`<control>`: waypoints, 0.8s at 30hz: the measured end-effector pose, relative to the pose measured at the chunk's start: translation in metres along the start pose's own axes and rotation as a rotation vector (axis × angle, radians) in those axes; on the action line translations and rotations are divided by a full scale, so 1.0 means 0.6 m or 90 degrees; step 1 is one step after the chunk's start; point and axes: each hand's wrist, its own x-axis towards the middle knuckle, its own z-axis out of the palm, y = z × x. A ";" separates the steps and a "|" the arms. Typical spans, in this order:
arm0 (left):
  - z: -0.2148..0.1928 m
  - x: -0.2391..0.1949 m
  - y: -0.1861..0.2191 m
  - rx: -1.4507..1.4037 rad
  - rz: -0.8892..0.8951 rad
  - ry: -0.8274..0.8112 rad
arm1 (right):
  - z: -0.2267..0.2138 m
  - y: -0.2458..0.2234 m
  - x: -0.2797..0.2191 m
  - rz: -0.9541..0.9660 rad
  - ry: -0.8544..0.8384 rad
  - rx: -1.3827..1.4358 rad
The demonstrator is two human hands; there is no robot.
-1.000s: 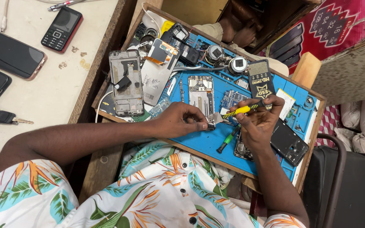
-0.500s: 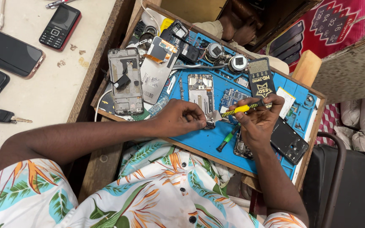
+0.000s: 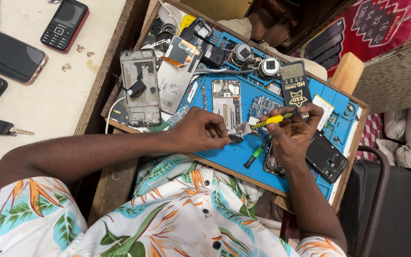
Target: The person uses a yellow-handled screwdriver to remove screws from a disassembled mobile phone chassis on a blue mat. They then use their fingers to lift and reposition internal components and a metal bracket within the chassis.
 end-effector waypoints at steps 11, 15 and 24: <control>-0.014 0.003 0.008 -0.008 0.054 0.025 | 0.001 0.001 -0.001 -0.007 -0.010 0.002; -0.018 0.005 0.000 -0.001 0.083 0.027 | -0.010 0.007 -0.007 -0.009 0.006 0.015; -0.020 0.008 0.000 0.074 0.201 0.029 | -0.004 0.015 -0.009 -0.017 -0.003 0.020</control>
